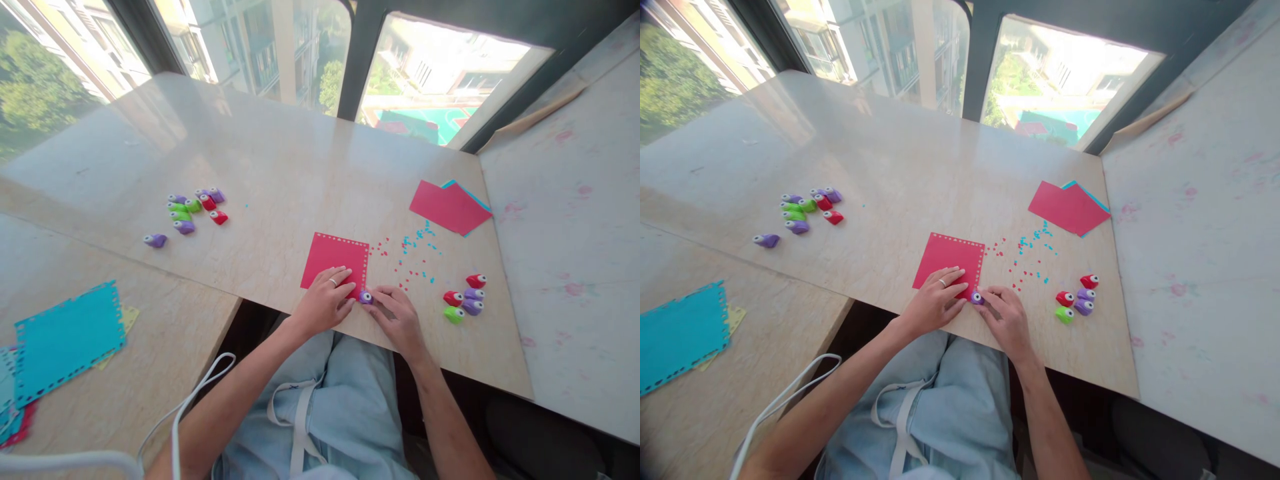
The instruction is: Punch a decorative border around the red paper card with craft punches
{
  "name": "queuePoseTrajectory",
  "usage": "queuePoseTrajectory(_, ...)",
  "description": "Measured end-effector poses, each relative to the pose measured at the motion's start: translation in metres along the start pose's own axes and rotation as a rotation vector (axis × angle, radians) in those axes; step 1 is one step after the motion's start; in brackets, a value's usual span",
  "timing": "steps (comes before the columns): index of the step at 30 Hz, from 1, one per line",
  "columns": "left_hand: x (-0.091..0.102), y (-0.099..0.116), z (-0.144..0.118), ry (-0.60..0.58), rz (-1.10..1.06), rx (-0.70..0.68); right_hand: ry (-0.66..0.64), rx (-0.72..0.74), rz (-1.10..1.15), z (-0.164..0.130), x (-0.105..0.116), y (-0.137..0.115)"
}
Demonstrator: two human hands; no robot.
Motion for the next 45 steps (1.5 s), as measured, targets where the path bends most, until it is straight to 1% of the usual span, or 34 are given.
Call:
queuePoseTrajectory(7, 0.002, 0.0, 0.0, -0.002, -0.03, 0.021, -0.003, -0.024, -0.02, -0.001, -0.001, -0.004)
queuePoseTrajectory(10, 0.003, 0.0, 0.0, -0.001, -0.055, 0.025, 0.02, -0.034, -0.014, -0.002, 0.001, -0.006)
queuePoseTrajectory(15, 0.01, 0.0, 0.001, 0.037, -0.116, 0.041, 0.051, -0.031, -0.031, -0.004, 0.004, -0.009)
queuePoseTrajectory(19, 0.012, -0.001, 0.002, 0.05, -0.131, 0.055, 0.034, -0.033, -0.031, -0.004, 0.004, -0.009)
queuePoseTrajectory(25, 0.014, -0.002, 0.004, 0.036, -0.142, 0.08, 0.02, -0.024, -0.005, -0.001, 0.008, -0.012)
queuePoseTrajectory(34, 0.017, 0.0, 0.007, 0.018, -0.16, 0.077, -0.024, -0.027, 0.032, 0.003, 0.01, -0.013)
queuePoseTrajectory(40, 0.014, 0.0, 0.009, -0.001, -0.141, 0.084, -0.04, -0.038, 0.031, 0.005, 0.008, -0.012)
queuePoseTrajectory(45, 0.013, 0.0, 0.009, 0.006, -0.111, 0.09, -0.039, -0.034, 0.023, 0.006, 0.007, -0.013)
Point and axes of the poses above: each hand's wrist, its own z-axis towards the middle knuckle, its own x-axis out of the back of the hand, y = z × x, the point moved 10 cm from there along z, towards the middle knuckle, and after that the axes turned 14 degrees about -z, right-handed, at the moved point
